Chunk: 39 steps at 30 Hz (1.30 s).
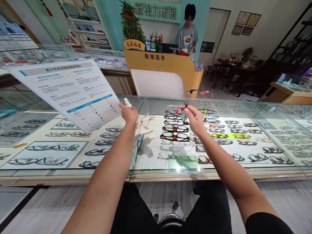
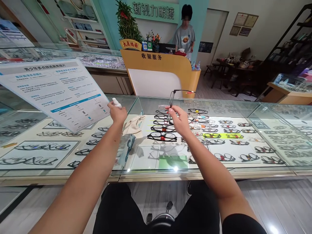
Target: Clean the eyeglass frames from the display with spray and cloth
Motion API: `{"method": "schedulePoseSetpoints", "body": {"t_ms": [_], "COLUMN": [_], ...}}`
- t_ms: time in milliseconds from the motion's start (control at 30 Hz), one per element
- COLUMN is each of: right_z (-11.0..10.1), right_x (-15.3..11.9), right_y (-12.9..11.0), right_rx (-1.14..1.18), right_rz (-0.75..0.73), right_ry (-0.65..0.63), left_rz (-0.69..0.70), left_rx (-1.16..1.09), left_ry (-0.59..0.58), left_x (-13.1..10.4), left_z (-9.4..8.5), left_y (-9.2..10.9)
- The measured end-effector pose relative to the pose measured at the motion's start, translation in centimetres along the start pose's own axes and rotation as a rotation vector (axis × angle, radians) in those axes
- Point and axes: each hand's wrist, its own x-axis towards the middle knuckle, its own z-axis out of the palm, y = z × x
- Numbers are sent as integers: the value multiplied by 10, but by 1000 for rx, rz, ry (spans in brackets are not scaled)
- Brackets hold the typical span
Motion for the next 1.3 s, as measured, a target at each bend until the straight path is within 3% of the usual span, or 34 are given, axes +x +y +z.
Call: {"method": "schedulePoseSetpoints", "body": {"t_ms": [133,233,300,367,500,567,633,833,1067,1300], "right_z": [-1,-2,-3,-3,1,3,5,8,10,11], "right_x": [2,4,4,4,1,-1,-2,-7,-8,-9], "right_y": [-1,-1,-1,0,0,-2,-5,-13,-21,-23], "right_rx": [39,100,144,177,175,136,110,130,230,266], "right_rz": [22,18,15,18,35,42,38,69,128,150], "right_ry": [-10,-17,-23,-41,-100,-138,-172,-232,-319,-372], "left_rz": [-26,123,238,264,31,-40,-78,-86,157,196], "left_rx": [-28,-150,-338,-579,-1036,-1114,-1134,-1083,-866,-800], "left_ry": [33,1,-111,-339,-1059,-1255,-1343,-1403,-1078,-1140], "left_x": [0,-13,-30,-51,-93,-106,-112,-111,-117,-119], "left_z": [0,-1,-3,-6,-23,-32,-38,-38,-19,-14], "left_y": [9,31,49,67,94,101,105,102,96,91]}}
